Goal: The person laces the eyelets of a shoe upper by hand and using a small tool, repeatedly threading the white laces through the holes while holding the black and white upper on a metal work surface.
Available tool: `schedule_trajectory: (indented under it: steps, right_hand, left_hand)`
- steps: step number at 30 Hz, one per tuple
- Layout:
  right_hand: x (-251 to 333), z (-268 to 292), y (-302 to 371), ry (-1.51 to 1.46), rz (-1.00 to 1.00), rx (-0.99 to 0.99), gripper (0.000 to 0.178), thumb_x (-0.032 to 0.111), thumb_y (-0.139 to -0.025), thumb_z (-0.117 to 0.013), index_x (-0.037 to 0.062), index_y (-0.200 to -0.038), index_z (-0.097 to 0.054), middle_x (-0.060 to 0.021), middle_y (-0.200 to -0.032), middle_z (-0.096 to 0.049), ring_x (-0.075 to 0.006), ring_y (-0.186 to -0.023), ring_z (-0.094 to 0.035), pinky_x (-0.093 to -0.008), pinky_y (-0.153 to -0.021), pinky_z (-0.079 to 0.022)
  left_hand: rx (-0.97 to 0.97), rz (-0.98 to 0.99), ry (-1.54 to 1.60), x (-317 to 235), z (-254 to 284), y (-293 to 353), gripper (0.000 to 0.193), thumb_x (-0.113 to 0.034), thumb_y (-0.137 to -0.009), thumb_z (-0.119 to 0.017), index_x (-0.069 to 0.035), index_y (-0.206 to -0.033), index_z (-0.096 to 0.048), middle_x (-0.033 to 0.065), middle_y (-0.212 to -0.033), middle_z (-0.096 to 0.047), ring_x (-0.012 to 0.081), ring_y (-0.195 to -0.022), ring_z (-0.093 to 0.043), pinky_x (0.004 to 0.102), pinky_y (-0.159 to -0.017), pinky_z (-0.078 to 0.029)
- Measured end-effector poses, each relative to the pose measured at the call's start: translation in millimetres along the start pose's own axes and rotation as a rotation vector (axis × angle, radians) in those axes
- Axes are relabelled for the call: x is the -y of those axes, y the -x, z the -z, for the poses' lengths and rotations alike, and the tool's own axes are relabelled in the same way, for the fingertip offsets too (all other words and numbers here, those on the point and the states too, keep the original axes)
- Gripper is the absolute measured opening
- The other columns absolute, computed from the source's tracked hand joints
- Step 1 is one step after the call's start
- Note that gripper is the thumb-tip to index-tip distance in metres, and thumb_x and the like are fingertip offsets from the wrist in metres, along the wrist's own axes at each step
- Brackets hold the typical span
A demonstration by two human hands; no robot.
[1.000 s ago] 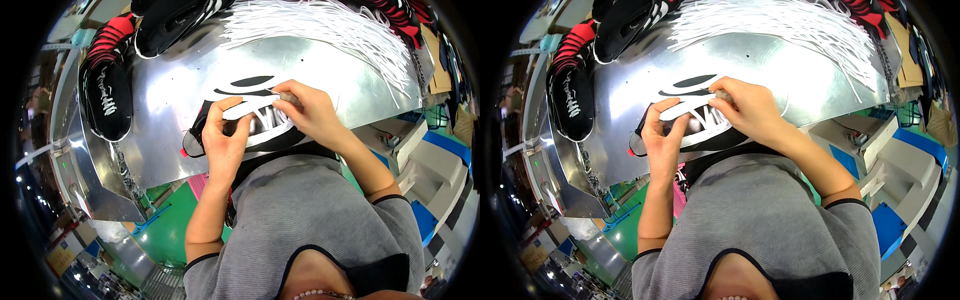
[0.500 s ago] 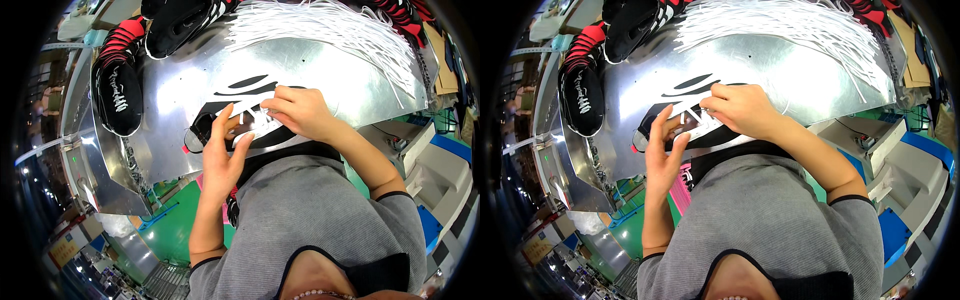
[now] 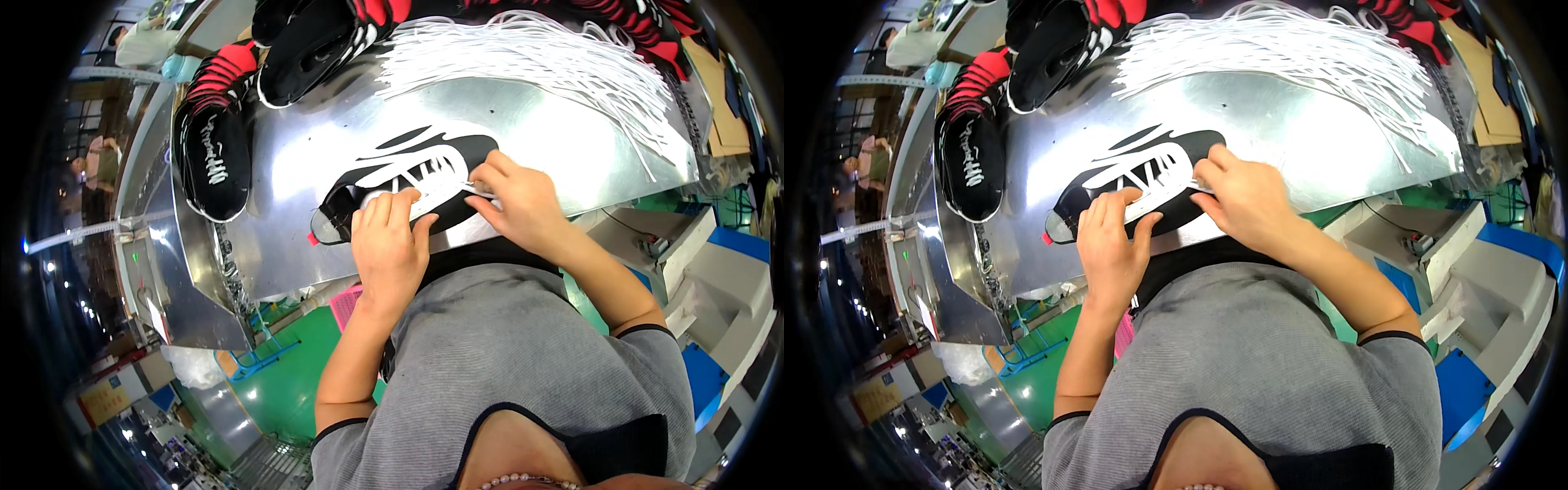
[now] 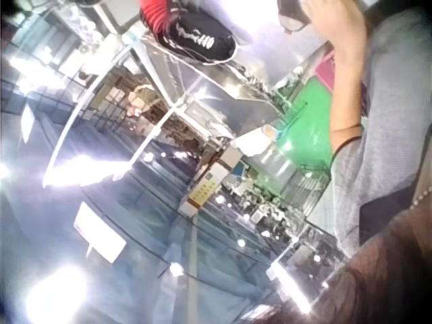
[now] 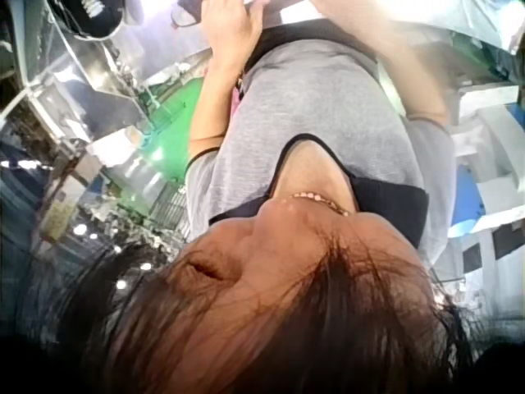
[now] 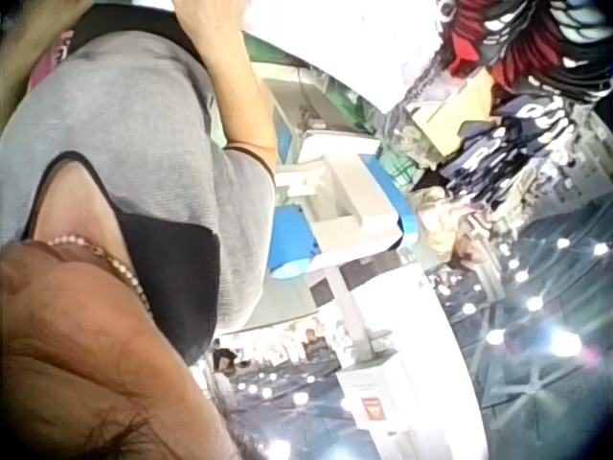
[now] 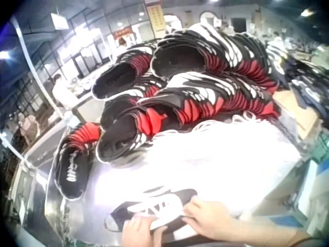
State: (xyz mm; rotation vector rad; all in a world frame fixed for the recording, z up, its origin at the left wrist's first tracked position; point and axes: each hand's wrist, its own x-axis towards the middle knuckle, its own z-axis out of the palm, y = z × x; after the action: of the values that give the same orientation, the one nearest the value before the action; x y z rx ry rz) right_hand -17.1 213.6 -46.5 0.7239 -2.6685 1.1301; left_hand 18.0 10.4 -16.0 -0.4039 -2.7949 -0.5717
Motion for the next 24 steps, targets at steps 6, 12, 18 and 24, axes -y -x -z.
schedule_trajectory:
  steps: [6,12,18,24]
  right_hand:
    - [18.3,9.5,18.6,-0.157,0.092,0.112,0.018,0.008,-0.075,-0.070,0.0091,-0.090,-0.060,-0.0051,-0.084,-0.055,-0.0257,-0.065,-0.060,-0.0362,-0.055,-0.048]
    - [16.5,16.9,55.6,-0.404,-0.007,0.563,0.013,0.015,-0.082,-0.069,0.0075,-0.093,-0.068,-0.0057,-0.085,-0.063,-0.0221,-0.072,-0.063,-0.0336,-0.065,-0.050]
    - [2.9,1.0,14.0,-0.632,-0.260,-0.186,0.022,0.017,-0.088,-0.071,-0.0017,-0.100,-0.069,-0.0092,-0.083,-0.069,-0.0127,-0.067,-0.061,-0.0267,-0.061,-0.049]
    - [31.6,-3.9,-18.3,-0.970,-0.373,-0.084,0.016,0.014,-0.089,-0.072,0.0019,-0.100,-0.069,-0.0009,-0.087,-0.069,-0.0062,-0.077,-0.062,-0.0213,-0.067,-0.050]
  left_hand:
    - [0.114,0.020,-0.045,-4.6,-4.4,-19.7,0.022,-0.018,-0.082,-0.072,-0.008,-0.101,-0.065,0.0087,-0.088,-0.064,0.0286,-0.081,-0.062,0.0389,-0.069,-0.046]
    - [0.114,0.053,0.086,6.9,-6.1,-31.4,0.023,-0.016,-0.083,-0.071,-0.004,-0.101,-0.065,0.0136,-0.087,-0.063,0.0340,-0.083,-0.062,0.0402,-0.071,-0.048]
    - [-0.114,-0.133,0.102,-3.9,12.1,-24.7,0.017,-0.005,-0.081,-0.068,-0.004,-0.097,-0.066,0.0113,-0.078,-0.055,0.0320,-0.077,-0.057,0.0418,-0.066,-0.043]
    - [-0.209,-0.263,-0.024,-25.3,47.3,-23.6,0.013,-0.008,-0.084,-0.065,-0.005,-0.097,-0.066,0.0089,-0.076,-0.054,0.0283,-0.069,-0.057,0.0407,-0.061,-0.041]
